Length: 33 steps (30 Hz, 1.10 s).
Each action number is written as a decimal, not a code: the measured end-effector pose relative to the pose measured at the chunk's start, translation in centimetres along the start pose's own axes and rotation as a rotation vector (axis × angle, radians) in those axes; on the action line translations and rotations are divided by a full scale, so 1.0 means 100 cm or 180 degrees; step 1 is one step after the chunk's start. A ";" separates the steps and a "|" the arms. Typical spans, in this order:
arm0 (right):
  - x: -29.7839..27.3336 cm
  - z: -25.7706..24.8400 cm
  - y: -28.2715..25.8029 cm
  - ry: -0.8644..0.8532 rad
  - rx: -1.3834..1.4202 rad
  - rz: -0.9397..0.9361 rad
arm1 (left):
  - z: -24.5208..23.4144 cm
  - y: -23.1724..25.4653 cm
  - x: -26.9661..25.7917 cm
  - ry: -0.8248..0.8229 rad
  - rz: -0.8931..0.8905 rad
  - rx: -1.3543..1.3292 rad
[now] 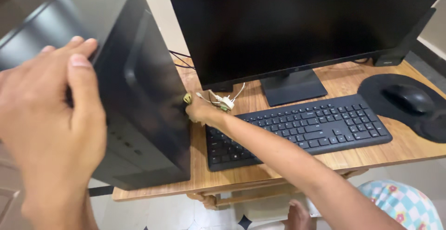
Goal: The person wipes a computer keyboard with a yellow cloth, then lifts and flips it to clean the underside. They proceed to wipe the front, sides, and top of the computer tower with the same cloth.
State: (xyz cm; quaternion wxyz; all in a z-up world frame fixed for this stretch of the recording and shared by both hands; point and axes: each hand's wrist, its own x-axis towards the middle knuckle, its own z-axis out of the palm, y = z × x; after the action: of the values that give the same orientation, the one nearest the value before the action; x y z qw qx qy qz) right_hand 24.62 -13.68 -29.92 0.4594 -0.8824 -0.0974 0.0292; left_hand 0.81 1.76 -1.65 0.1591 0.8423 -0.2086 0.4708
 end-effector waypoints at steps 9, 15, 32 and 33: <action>-0.054 -0.018 -0.044 0.0248 0.2358 0.0658 | 0.005 -0.004 -0.007 0.0229 0.0219 0.0301; -0.018 -0.070 -0.128 0.0354 0.1803 -0.0138 | 0.004 -0.003 -0.004 0.0185 0.0138 0.0362; 0.034 -0.137 -0.242 0.1612 0.0920 -0.0504 | 0.005 -0.002 -0.003 0.0229 0.0116 0.0320; 0.024 -0.136 -0.246 0.1707 0.0828 -0.0766 | 0.004 -0.002 -0.002 0.0222 0.0086 0.0252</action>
State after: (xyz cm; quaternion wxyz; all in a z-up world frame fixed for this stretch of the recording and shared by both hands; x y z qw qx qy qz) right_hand 25.33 -10.44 -1.93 0.5777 -0.7747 -0.0720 -0.2467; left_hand 1.12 1.82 -2.09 0.1265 0.8281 -0.1956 0.5098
